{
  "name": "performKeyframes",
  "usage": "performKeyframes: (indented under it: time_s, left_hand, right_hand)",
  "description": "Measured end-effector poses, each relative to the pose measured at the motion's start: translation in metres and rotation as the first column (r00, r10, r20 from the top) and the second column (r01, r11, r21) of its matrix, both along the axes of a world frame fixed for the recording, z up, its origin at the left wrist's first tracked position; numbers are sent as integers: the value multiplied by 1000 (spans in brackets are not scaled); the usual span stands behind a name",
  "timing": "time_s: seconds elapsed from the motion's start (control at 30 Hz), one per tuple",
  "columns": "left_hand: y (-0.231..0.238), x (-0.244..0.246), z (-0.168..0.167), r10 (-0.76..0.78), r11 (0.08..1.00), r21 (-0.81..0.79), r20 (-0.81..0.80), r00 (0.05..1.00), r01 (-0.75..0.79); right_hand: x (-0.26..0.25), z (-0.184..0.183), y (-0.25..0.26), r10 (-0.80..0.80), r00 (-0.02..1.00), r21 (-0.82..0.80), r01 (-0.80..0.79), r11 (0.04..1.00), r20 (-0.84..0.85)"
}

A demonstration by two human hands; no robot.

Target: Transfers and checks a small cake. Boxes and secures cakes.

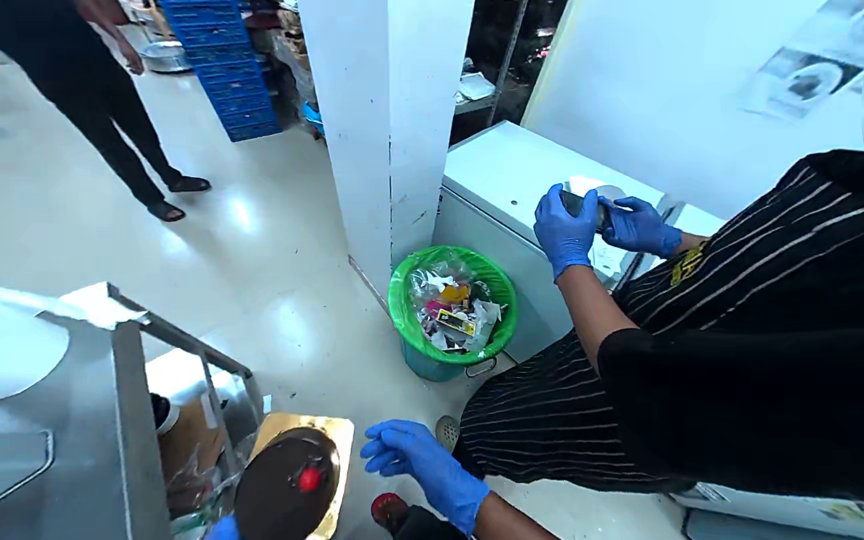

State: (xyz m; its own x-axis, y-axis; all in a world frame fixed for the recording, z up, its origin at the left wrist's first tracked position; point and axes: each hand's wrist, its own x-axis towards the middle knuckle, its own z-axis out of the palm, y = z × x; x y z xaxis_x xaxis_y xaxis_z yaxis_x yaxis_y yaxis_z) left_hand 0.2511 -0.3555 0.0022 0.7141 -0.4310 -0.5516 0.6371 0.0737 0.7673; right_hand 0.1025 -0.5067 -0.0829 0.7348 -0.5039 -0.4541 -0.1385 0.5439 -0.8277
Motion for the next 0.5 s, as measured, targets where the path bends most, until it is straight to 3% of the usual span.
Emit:
performKeyframes:
  time_s: [0.03, 0.1, 0.33, 0.5]
  left_hand:
    - [15, 12, -48, -43, 990, -129, 83, 996, 53]
    - [21, 19, -86, -93, 976, -179, 171, 981, 124]
    - [21, 14, -74, -154, 980, -109, 114, 981, 167]
    - [35, 12, -71, -110, 990, -76, 126, 986, 120]
  right_hand:
    - [-1, 1, 2, -23, 999, 16, 22, 1000, 35]
    - [-3, 4, 6, -72, 994, 15, 71, 997, 80]
    - [-6, 7, 21, -107, 989, -2, 107, 994, 104]
    - [-2, 11, 33, -120, 990, -58, 125, 990, 79]
